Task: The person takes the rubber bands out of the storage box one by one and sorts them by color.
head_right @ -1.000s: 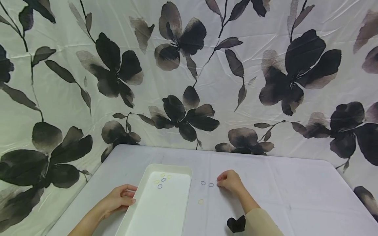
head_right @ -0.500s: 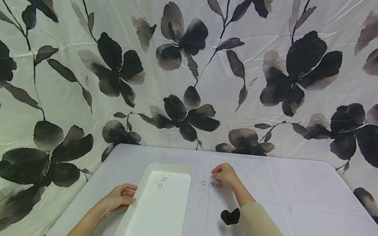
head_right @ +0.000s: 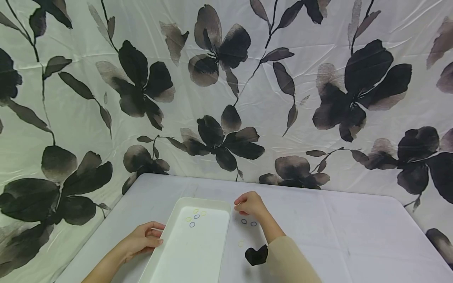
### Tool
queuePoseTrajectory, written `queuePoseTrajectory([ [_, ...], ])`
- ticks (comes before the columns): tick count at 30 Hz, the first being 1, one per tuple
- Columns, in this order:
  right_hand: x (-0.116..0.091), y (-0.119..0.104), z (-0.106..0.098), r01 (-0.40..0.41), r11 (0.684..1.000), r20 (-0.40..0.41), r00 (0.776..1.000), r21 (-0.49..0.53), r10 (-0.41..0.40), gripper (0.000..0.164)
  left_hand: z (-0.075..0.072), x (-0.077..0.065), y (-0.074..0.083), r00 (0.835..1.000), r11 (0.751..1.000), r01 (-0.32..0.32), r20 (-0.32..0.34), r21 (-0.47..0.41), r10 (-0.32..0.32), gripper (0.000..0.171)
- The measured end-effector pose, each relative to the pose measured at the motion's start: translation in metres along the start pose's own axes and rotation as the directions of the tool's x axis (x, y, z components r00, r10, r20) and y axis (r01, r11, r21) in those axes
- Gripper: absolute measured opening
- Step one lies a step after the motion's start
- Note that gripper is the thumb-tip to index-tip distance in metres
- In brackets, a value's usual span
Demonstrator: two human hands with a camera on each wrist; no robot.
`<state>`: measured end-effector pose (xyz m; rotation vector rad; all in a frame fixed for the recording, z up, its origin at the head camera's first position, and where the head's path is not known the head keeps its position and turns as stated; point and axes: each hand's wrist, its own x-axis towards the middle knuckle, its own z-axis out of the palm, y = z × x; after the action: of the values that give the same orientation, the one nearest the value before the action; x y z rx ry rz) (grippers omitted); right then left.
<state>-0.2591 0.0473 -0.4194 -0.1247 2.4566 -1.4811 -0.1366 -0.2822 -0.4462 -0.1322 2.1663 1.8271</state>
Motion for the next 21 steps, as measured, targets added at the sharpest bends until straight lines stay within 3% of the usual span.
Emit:
queuePoseTrajectory([
  [13,0.008,-0.011,0.033,0.082,0.995,0.060,0.995,0.062,-0.086,0.012,0.000,0.000,-0.001,1.000,1.000,-0.007,-0.008,0.021,0.008,0.050],
  [21,0.008,-0.017,0.050,0.086,0.995,0.086,0.992,0.055,-0.090,0.011,0.001,0.000,-0.001,1.000,1.000,0.005,-0.017,0.023,-0.005,0.051],
])
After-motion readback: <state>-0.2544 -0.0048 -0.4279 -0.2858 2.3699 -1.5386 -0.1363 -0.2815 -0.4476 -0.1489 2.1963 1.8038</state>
